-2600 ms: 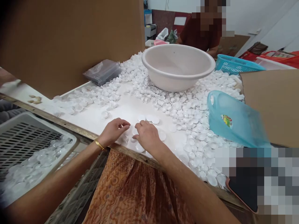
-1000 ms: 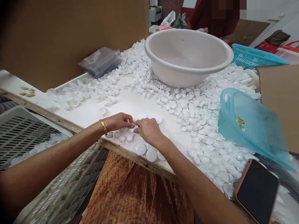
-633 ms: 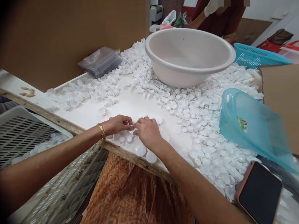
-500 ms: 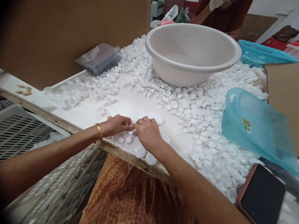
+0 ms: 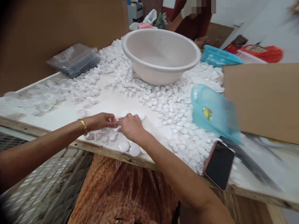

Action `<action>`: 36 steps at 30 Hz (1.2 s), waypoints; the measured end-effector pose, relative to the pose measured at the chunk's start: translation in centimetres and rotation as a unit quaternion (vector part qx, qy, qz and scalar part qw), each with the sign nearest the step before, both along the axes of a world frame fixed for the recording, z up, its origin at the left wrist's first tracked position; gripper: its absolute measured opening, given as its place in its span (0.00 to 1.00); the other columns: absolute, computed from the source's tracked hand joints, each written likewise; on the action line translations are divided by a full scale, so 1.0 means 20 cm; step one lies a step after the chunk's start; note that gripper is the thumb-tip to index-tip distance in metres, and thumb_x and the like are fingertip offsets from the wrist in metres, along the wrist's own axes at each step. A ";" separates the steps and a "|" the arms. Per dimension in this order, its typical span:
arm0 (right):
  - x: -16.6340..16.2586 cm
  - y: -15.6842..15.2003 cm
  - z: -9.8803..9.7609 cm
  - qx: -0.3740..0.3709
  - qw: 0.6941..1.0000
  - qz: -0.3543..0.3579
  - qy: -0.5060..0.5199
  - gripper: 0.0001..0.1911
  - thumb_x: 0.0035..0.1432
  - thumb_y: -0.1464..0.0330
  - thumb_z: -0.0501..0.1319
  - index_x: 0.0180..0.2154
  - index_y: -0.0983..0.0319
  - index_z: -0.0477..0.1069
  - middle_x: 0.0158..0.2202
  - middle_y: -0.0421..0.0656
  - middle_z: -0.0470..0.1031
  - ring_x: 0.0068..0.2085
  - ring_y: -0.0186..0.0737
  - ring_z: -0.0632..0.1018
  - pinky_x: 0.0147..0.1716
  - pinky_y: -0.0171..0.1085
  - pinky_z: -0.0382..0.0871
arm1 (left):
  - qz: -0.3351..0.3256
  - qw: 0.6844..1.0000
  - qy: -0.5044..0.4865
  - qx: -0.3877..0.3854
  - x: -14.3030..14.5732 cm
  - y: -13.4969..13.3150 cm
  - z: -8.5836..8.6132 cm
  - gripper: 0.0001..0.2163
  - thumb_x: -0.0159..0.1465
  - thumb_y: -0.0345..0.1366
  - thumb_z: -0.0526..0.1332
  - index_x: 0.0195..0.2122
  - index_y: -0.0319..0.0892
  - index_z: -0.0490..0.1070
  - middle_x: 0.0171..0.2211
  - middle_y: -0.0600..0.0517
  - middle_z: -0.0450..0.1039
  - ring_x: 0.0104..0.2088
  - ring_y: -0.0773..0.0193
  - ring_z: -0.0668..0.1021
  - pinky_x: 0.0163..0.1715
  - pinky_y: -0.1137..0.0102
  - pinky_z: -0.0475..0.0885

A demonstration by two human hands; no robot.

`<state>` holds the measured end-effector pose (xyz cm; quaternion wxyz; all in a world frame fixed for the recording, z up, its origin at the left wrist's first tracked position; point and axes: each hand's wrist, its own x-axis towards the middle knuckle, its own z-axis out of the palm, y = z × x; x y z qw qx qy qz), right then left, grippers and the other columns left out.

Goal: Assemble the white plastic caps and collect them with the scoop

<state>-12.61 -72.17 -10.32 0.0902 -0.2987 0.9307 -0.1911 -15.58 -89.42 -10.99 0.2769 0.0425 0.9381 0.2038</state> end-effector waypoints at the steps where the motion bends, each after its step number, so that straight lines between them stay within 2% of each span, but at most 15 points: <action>1: 0.01 0.07 0.04 -0.039 0.999 -0.019 -0.012 0.13 0.57 0.63 0.57 0.45 0.55 0.69 0.43 0.43 0.73 0.48 0.42 0.68 0.42 0.41 0.59 | 0.019 1.000 0.012 0.004 -0.01 0.01 0.00 0.14 0.48 0.50 0.61 0.26 0.44 0.68 0.20 0.55 0.67 0.24 0.62 0.70 0.26 0.70 0.60; 3: 0.05 0.24 0.13 -0.111 0.990 -0.085 -0.028 0.13 0.59 0.63 0.55 0.46 0.56 0.68 0.47 0.42 0.71 0.47 0.38 0.69 0.42 0.39 0.62 | 0.061 0.997 0.055 -0.012 -0.02 0.04 0.00 0.16 0.48 0.52 0.61 0.26 0.43 0.68 0.21 0.54 0.68 0.26 0.61 0.71 0.28 0.69 0.61; 4: 0.09 0.33 0.17 -0.122 0.984 -0.125 -0.037 0.12 0.59 0.63 0.55 0.44 0.57 0.69 0.46 0.42 0.71 0.44 0.37 0.71 0.40 0.38 0.63 | 0.081 0.993 0.084 -0.026 -0.01 0.06 0.01 0.17 0.49 0.53 0.60 0.26 0.43 0.68 0.22 0.53 0.69 0.27 0.59 0.71 0.30 0.67 0.61; 5: 0.14 0.42 0.19 -0.106 0.982 -0.146 -0.048 0.10 0.58 0.63 0.56 0.40 0.59 0.71 0.43 0.42 0.72 0.41 0.36 0.72 0.38 0.37 0.63 | 0.097 0.988 0.118 -0.036 0.00 0.08 0.02 0.18 0.50 0.54 0.58 0.27 0.43 0.68 0.24 0.52 0.70 0.30 0.57 0.72 0.32 0.65 0.61; 7: 0.25 0.56 0.20 -0.015 0.981 -0.167 -0.096 0.09 0.55 0.63 0.59 0.36 0.60 0.72 0.36 0.42 0.73 0.35 0.37 0.73 0.33 0.36 0.64 | 0.108 0.975 0.192 -0.039 0.06 0.13 0.04 0.18 0.54 0.54 0.55 0.30 0.44 0.68 0.27 0.49 0.71 0.35 0.53 0.71 0.36 0.62 0.61; 10: 0.39 0.63 0.10 0.089 0.980 -0.153 -0.093 0.12 0.50 0.65 0.64 0.38 0.61 0.72 0.38 0.45 0.72 0.39 0.42 0.72 0.35 0.37 0.63 | 0.052 0.966 0.255 -0.001 0.18 0.23 0.05 0.15 0.59 0.49 0.51 0.32 0.44 0.70 0.31 0.48 0.71 0.39 0.52 0.69 0.38 0.60 0.60; 13: 0.45 0.61 -0.03 0.121 0.981 -0.147 -0.042 0.11 0.47 0.69 0.65 0.36 0.63 0.70 0.38 0.46 0.71 0.41 0.43 0.71 0.37 0.37 0.62 | -0.018 0.968 0.248 0.032 0.28 0.30 0.05 0.12 0.60 0.43 0.52 0.31 0.44 0.72 0.34 0.48 0.70 0.40 0.54 0.67 0.39 0.60 0.60; 16: 0.43 0.64 -0.09 0.066 0.981 -0.178 -0.037 0.05 0.48 0.71 0.63 0.30 0.62 0.69 0.33 0.42 0.71 0.37 0.39 0.71 0.34 0.35 0.61 | -0.034 0.964 0.261 0.044 0.31 0.25 0.06 0.09 0.60 0.40 0.54 0.32 0.44 0.72 0.35 0.49 0.68 0.40 0.56 0.66 0.39 0.62 0.60; 19: 0.39 0.67 -0.07 -0.043 0.970 -0.237 -0.010 0.04 0.51 0.66 0.61 0.27 0.60 0.69 0.29 0.39 0.72 0.34 0.38 0.72 0.33 0.35 0.61 | -0.045 0.969 0.242 0.036 0.33 0.10 0.07 0.06 0.57 0.38 0.58 0.31 0.43 0.72 0.31 0.50 0.67 0.38 0.58 0.66 0.40 0.65 0.61; 22: 0.37 0.58 0.00 -0.173 0.944 -0.281 -0.008 0.08 0.51 0.62 0.61 0.28 0.60 0.70 0.27 0.38 0.73 0.31 0.36 0.73 0.31 0.36 0.64 | -0.096 0.969 0.228 0.004 0.39 -0.01 0.05 0.05 0.54 0.37 0.62 0.32 0.45 0.72 0.33 0.50 0.65 0.38 0.57 0.65 0.38 0.65 0.61; 23: 0.37 0.52 0.02 -0.212 0.940 -0.267 -0.025 0.08 0.52 0.62 0.60 0.29 0.60 0.70 0.28 0.38 0.74 0.30 0.36 0.73 0.31 0.35 0.65 | -0.105 0.965 0.240 -0.009 0.40 -0.03 0.03 0.06 0.53 0.37 0.62 0.32 0.45 0.72 0.34 0.50 0.65 0.39 0.57 0.64 0.38 0.65 0.60; 26: 0.34 0.26 0.02 -0.289 0.940 -0.166 -0.071 0.06 0.56 0.65 0.56 0.33 0.59 0.69 0.32 0.40 0.75 0.33 0.35 0.75 0.33 0.35 0.67 | -0.094 0.953 0.287 -0.035 0.41 -0.01 -0.03 0.06 0.54 0.35 0.61 0.34 0.45 0.70 0.35 0.49 0.64 0.40 0.56 0.64 0.37 0.64 0.60; 28: 0.30 0.10 -0.02 -0.325 0.937 -0.120 -0.033 0.04 0.56 0.71 0.55 0.34 0.60 0.68 0.35 0.41 0.74 0.37 0.35 0.75 0.36 0.35 0.68 | -0.079 0.952 0.295 -0.033 0.38 0.00 -0.06 0.06 0.54 0.34 0.61 0.33 0.44 0.70 0.35 0.49 0.64 0.40 0.56 0.64 0.37 0.64 0.60; 32: 0.19 -0.09 -0.13 -0.327 0.937 -0.084 0.090 0.06 0.54 0.77 0.55 0.31 0.61 0.66 0.37 0.44 0.71 0.41 0.37 0.72 0.41 0.37 0.67 | -0.032 0.952 0.305 0.010 0.33 -0.04 -0.06 0.05 0.56 0.33 0.59 0.34 0.45 0.71 0.35 0.49 0.66 0.40 0.57 0.65 0.38 0.64 0.60; 36: 0.14 -0.13 -0.20 -0.277 0.955 -0.031 0.101 0.07 0.55 0.78 0.53 0.31 0.61 0.65 0.36 0.44 0.69 0.39 0.37 0.72 0.40 0.37 0.67 | 0.013 0.950 0.305 0.070 0.31 -0.09 -0.06 0.08 0.62 0.35 0.53 0.33 0.42 0.71 0.30 0.50 0.67 0.35 0.60 0.66 0.40 0.64 0.61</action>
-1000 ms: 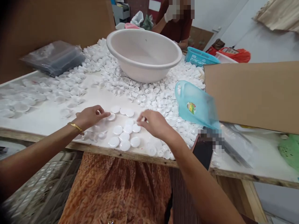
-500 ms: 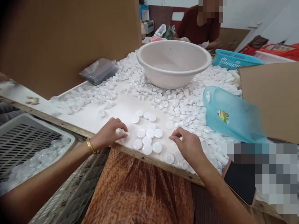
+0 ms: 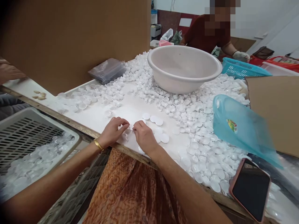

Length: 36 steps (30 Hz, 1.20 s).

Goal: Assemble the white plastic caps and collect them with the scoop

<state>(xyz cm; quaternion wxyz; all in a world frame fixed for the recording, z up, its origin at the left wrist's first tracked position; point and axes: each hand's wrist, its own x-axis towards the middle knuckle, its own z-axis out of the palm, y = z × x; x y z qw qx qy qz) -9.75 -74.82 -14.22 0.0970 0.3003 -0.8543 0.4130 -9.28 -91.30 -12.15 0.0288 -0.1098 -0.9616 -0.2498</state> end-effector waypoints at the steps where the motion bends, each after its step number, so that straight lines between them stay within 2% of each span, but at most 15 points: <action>1: 0.00 0.00 -0.01 0.013 1.000 0.006 -0.004 0.07 0.56 0.77 0.53 0.31 0.61 0.65 0.36 0.44 0.69 0.39 0.37 0.72 0.40 0.37 0.68 | 0.001 1.000 -0.005 0.003 0.00 0.00 -0.01 0.08 0.62 0.37 0.53 0.33 0.43 0.71 0.30 0.50 0.67 0.36 0.60 0.66 0.40 0.64 0.61; 5: 0.00 0.02 -0.06 0.043 0.998 0.031 -0.022 0.04 0.57 0.73 0.55 0.34 0.61 0.67 0.39 0.44 0.71 0.40 0.37 0.73 0.40 0.37 0.68 | 0.028 0.999 -0.033 -0.025 -0.01 0.04 -0.05 0.07 0.59 0.37 0.57 0.34 0.45 0.73 0.33 0.49 0.67 0.40 0.57 0.66 0.41 0.63 0.61; 9: 0.01 0.03 -0.08 0.040 0.997 0.058 -0.019 0.06 0.57 0.75 0.54 0.34 0.61 0.68 0.44 0.46 0.71 0.44 0.37 0.73 0.43 0.37 0.68 | 0.047 0.997 -0.049 -0.030 -0.01 0.05 -0.06 0.07 0.59 0.36 0.57 0.34 0.45 0.74 0.35 0.49 0.66 0.42 0.56 0.65 0.41 0.62 0.61; 13: 0.00 0.05 -0.05 0.018 0.999 0.032 -0.013 0.08 0.56 0.78 0.52 0.34 0.62 0.68 0.45 0.47 0.70 0.44 0.36 0.73 0.44 0.37 0.68 | 0.019 0.999 -0.041 -0.020 -0.01 0.04 -0.05 0.11 0.61 0.36 0.53 0.40 0.47 0.73 0.37 0.48 0.67 0.42 0.56 0.65 0.41 0.61 0.61; 16: -0.01 0.06 -0.02 0.024 0.999 0.040 -0.024 0.08 0.55 0.78 0.53 0.32 0.62 0.67 0.43 0.46 0.70 0.44 0.36 0.72 0.44 0.38 0.68 | -0.017 0.997 -0.051 -0.057 -0.01 0.06 -0.04 0.13 0.62 0.39 0.52 0.44 0.48 0.72 0.40 0.47 0.67 0.43 0.53 0.64 0.39 0.60 0.61; 20: -0.02 0.07 -0.01 0.031 0.999 0.029 -0.027 0.08 0.54 0.79 0.54 0.31 0.61 0.66 0.44 0.46 0.69 0.45 0.37 0.71 0.46 0.40 0.66 | -0.032 0.992 -0.061 -0.103 -0.04 0.09 -0.04 0.13 0.62 0.40 0.52 0.44 0.50 0.72 0.41 0.46 0.66 0.44 0.51 0.63 0.39 0.58 0.60; 24: -0.02 0.07 0.00 0.033 0.999 0.015 -0.038 0.08 0.53 0.79 0.55 0.34 0.62 0.66 0.43 0.46 0.67 0.45 0.37 0.71 0.45 0.38 0.66 | -0.045 0.990 -0.092 -0.094 -0.09 0.10 -0.01 0.11 0.61 0.40 0.53 0.42 0.50 0.72 0.40 0.48 0.66 0.44 0.52 0.64 0.40 0.59 0.60; 27: 0.00 0.09 0.01 0.043 0.998 0.005 -0.047 0.09 0.54 0.78 0.55 0.38 0.62 0.65 0.43 0.46 0.66 0.44 0.37 0.70 0.44 0.37 0.65 | -0.038 0.987 -0.150 -0.044 -0.14 0.09 0.03 0.07 0.55 0.38 0.59 0.34 0.44 0.71 0.35 0.50 0.68 0.41 0.55 0.67 0.39 0.62 0.61; 31: 0.04 0.14 0.04 0.096 0.994 -0.035 -0.030 0.10 0.55 0.72 0.57 0.41 0.63 0.66 0.44 0.47 0.67 0.46 0.41 0.68 0.45 0.40 0.63 | -0.032 0.964 -0.220 0.145 -0.18 0.03 0.04 0.06 0.52 0.35 0.61 0.27 0.40 0.66 0.24 0.56 0.66 0.26 0.68 0.68 0.28 0.71 0.62; 33: 0.06 0.16 0.04 0.145 0.988 -0.059 -0.017 0.14 0.53 0.67 0.60 0.42 0.62 0.67 0.44 0.47 0.68 0.47 0.44 0.67 0.44 0.43 0.62 | -0.021 0.951 -0.226 0.211 -0.18 0.02 0.03 0.07 0.51 0.36 0.62 0.26 0.39 0.66 0.21 0.57 0.64 0.23 0.70 0.66 0.24 0.73 0.60; 36: 0.06 0.17 0.03 0.214 0.973 -0.088 -0.017 0.16 0.50 0.62 0.63 0.41 0.62 0.69 0.41 0.47 0.69 0.45 0.46 0.67 0.41 0.43 0.61 | -0.008 0.948 -0.231 0.218 -0.16 0.05 0.02 0.07 0.50 0.36 0.62 0.26 0.39 0.67 0.21 0.57 0.65 0.23 0.70 0.66 0.23 0.74 0.59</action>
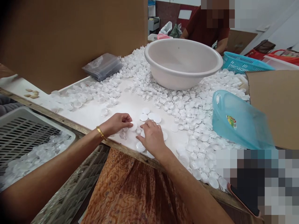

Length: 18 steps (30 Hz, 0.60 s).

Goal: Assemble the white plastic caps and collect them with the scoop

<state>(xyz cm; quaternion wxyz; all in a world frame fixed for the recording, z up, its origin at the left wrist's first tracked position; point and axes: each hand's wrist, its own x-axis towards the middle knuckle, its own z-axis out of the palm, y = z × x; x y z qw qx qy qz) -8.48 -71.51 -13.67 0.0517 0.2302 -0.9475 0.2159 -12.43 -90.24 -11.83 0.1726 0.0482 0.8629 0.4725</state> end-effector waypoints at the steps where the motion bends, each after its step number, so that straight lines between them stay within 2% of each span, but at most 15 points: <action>1: -0.01 -0.01 -0.01 0.018 1.000 -0.008 -0.003 0.14 0.50 0.62 0.62 0.38 0.62 0.70 0.40 0.46 0.69 0.44 0.46 0.68 0.39 0.43 0.60 | -0.004 1.000 -0.002 -0.013 0.01 0.02 0.00 0.07 0.49 0.36 0.62 0.26 0.39 0.67 0.21 0.56 0.66 0.23 0.70 0.67 0.23 0.73 0.60; 5: -0.04 -0.04 -0.03 0.053 0.998 -0.030 0.003 0.12 0.54 0.59 0.58 0.31 0.62 0.70 0.36 0.46 0.70 0.42 0.45 0.68 0.37 0.42 0.58 | -0.018 0.992 0.013 -0.124 0.03 0.11 0.03 0.04 0.50 0.35 0.61 0.26 0.41 0.69 0.23 0.56 0.69 0.27 0.67 0.70 0.28 0.71 0.61; 7: -0.05 -0.05 -0.04 0.045 0.999 -0.030 0.005 0.13 0.55 0.58 0.57 0.31 0.62 0.70 0.36 0.46 0.70 0.42 0.45 0.67 0.37 0.42 0.57 | -0.027 0.982 0.027 -0.185 0.02 0.13 0.05 0.04 0.51 0.36 0.61 0.26 0.42 0.69 0.24 0.56 0.70 0.28 0.66 0.71 0.31 0.69 0.61; 9: -0.05 -0.06 -0.04 0.038 0.999 -0.027 0.002 0.13 0.56 0.58 0.56 0.32 0.61 0.70 0.37 0.47 0.70 0.42 0.45 0.67 0.38 0.42 0.56 | -0.045 0.976 0.022 -0.213 0.00 0.12 0.06 0.05 0.51 0.37 0.61 0.26 0.42 0.69 0.24 0.56 0.70 0.29 0.65 0.71 0.33 0.69 0.61; 13: -0.06 -0.06 -0.04 0.042 0.999 -0.031 -0.004 0.13 0.57 0.58 0.56 0.32 0.61 0.70 0.37 0.46 0.70 0.42 0.44 0.68 0.38 0.42 0.56 | -0.087 0.977 -0.024 -0.191 -0.06 0.10 0.06 0.06 0.48 0.38 0.62 0.24 0.41 0.68 0.22 0.57 0.68 0.27 0.67 0.69 0.29 0.71 0.59; 18: -0.06 -0.06 -0.05 0.052 0.998 -0.031 0.006 0.12 0.54 0.59 0.59 0.33 0.62 0.69 0.37 0.46 0.71 0.42 0.45 0.68 0.38 0.43 0.56 | -0.100 0.982 -0.032 -0.158 -0.11 0.10 0.01 0.08 0.45 0.38 0.63 0.23 0.41 0.68 0.20 0.57 0.66 0.24 0.68 0.68 0.25 0.73 0.60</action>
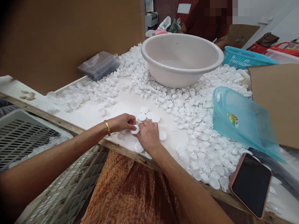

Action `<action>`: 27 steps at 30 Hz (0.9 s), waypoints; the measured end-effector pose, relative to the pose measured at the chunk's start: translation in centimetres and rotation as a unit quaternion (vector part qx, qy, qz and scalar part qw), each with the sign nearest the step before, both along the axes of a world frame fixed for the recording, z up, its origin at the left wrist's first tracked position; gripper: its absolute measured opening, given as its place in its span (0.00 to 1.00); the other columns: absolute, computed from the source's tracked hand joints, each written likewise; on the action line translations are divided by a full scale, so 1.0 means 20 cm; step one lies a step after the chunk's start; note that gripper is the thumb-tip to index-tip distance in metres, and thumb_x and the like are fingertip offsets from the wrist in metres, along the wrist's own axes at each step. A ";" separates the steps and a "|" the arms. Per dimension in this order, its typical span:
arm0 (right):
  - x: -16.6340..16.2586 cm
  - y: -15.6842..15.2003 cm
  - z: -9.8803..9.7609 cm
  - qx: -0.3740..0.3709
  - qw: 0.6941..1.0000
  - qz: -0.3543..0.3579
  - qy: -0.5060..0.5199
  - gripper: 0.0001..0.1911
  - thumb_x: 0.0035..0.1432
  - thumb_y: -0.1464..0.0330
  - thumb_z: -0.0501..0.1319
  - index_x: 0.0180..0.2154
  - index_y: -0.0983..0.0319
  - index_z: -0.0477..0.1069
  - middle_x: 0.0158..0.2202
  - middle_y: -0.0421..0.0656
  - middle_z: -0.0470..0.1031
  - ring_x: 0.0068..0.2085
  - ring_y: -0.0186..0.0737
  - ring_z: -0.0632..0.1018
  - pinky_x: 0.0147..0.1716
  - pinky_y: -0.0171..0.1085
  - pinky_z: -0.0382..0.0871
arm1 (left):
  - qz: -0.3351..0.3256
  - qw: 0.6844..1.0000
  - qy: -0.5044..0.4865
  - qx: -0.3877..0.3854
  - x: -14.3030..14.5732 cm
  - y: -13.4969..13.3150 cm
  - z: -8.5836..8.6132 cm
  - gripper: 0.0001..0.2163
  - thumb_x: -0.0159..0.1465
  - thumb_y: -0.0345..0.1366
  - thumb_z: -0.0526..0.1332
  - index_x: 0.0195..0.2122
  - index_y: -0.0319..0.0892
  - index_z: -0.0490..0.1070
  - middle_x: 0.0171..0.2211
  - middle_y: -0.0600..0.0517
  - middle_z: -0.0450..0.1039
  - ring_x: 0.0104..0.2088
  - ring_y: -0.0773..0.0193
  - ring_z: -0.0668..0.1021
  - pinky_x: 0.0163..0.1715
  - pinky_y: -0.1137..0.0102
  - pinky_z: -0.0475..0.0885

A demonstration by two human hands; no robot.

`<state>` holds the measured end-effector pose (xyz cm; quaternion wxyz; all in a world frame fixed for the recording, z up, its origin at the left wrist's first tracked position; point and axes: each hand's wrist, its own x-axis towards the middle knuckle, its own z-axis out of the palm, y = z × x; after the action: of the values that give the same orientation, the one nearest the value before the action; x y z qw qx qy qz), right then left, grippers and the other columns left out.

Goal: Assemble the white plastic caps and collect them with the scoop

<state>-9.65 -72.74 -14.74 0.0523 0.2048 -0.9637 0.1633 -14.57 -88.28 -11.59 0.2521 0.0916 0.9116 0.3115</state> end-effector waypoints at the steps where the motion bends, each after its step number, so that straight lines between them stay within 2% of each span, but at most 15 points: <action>1: 0.00 0.00 0.00 0.002 1.000 0.000 0.000 0.12 0.54 0.59 0.60 0.33 0.62 0.69 0.37 0.46 0.71 0.42 0.46 0.68 0.38 0.43 0.56 | 0.001 1.000 -0.003 0.007 0.00 0.00 0.00 0.08 0.45 0.39 0.63 0.24 0.41 0.68 0.20 0.57 0.67 0.24 0.68 0.68 0.25 0.73 0.60; 5: 0.00 0.00 0.00 -0.002 1.000 0.000 -0.011 0.12 0.53 0.60 0.61 0.35 0.61 0.69 0.37 0.47 0.72 0.42 0.47 0.69 0.39 0.44 0.56 | 0.009 1.000 -0.003 -0.005 0.01 0.00 0.00 0.09 0.46 0.40 0.63 0.24 0.41 0.68 0.20 0.56 0.67 0.24 0.67 0.68 0.26 0.72 0.60; 9: 0.03 0.02 0.06 -0.051 0.998 0.025 -0.011 0.21 0.53 0.60 0.61 0.47 0.62 0.65 0.44 0.48 0.71 0.45 0.47 0.69 0.41 0.45 0.57 | 0.014 0.998 0.007 -0.058 0.02 0.01 0.04 0.10 0.47 0.40 0.63 0.28 0.43 0.67 0.22 0.58 0.68 0.26 0.66 0.69 0.29 0.71 0.59; 10: 0.04 0.02 0.07 -0.058 0.998 0.037 0.003 0.21 0.54 0.61 0.60 0.48 0.62 0.65 0.46 0.49 0.70 0.46 0.47 0.68 0.43 0.45 0.57 | 0.009 0.998 0.002 -0.066 0.01 0.02 0.04 0.10 0.47 0.41 0.64 0.28 0.43 0.66 0.22 0.58 0.68 0.26 0.66 0.69 0.30 0.70 0.58; 13: 0.09 0.03 0.10 -0.035 0.994 0.088 0.059 0.13 0.59 0.68 0.54 0.45 0.64 0.68 0.48 0.49 0.71 0.48 0.46 0.68 0.46 0.45 0.55 | -0.015 0.995 -0.021 -0.098 0.00 0.02 0.05 0.10 0.49 0.42 0.63 0.25 0.42 0.66 0.22 0.57 0.68 0.27 0.65 0.69 0.33 0.69 0.57; 16: 0.13 0.03 0.08 0.011 0.988 0.131 0.087 0.15 0.62 0.70 0.49 0.46 0.68 0.68 0.48 0.52 0.71 0.47 0.46 0.69 0.45 0.46 0.56 | -0.030 0.991 -0.033 -0.128 -0.03 0.03 0.06 0.11 0.50 0.44 0.62 0.23 0.42 0.66 0.21 0.57 0.67 0.27 0.66 0.68 0.37 0.66 0.55; 22: 0.12 0.03 0.05 0.029 0.986 0.136 0.088 0.16 0.63 0.69 0.48 0.44 0.68 0.70 0.48 0.52 0.72 0.46 0.46 0.70 0.43 0.45 0.57 | -0.051 0.987 -0.046 -0.146 -0.06 0.02 0.05 0.12 0.50 0.45 0.62 0.21 0.42 0.66 0.19 0.58 0.66 0.26 0.65 0.68 0.40 0.62 0.53; 27: 0.11 0.01 0.07 0.040 0.986 0.137 0.090 0.16 0.63 0.68 0.48 0.41 0.68 0.71 0.45 0.52 0.73 0.45 0.45 0.70 0.44 0.45 0.58 | -0.050 0.988 -0.018 -0.144 -0.04 0.03 0.03 0.13 0.50 0.47 0.62 0.24 0.42 0.68 0.22 0.56 0.68 0.29 0.63 0.69 0.42 0.61 0.54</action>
<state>-7.43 -72.59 -13.30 0.1079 0.3508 -0.9235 0.1113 -15.47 -87.75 -11.01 0.2946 0.0939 0.9365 0.1656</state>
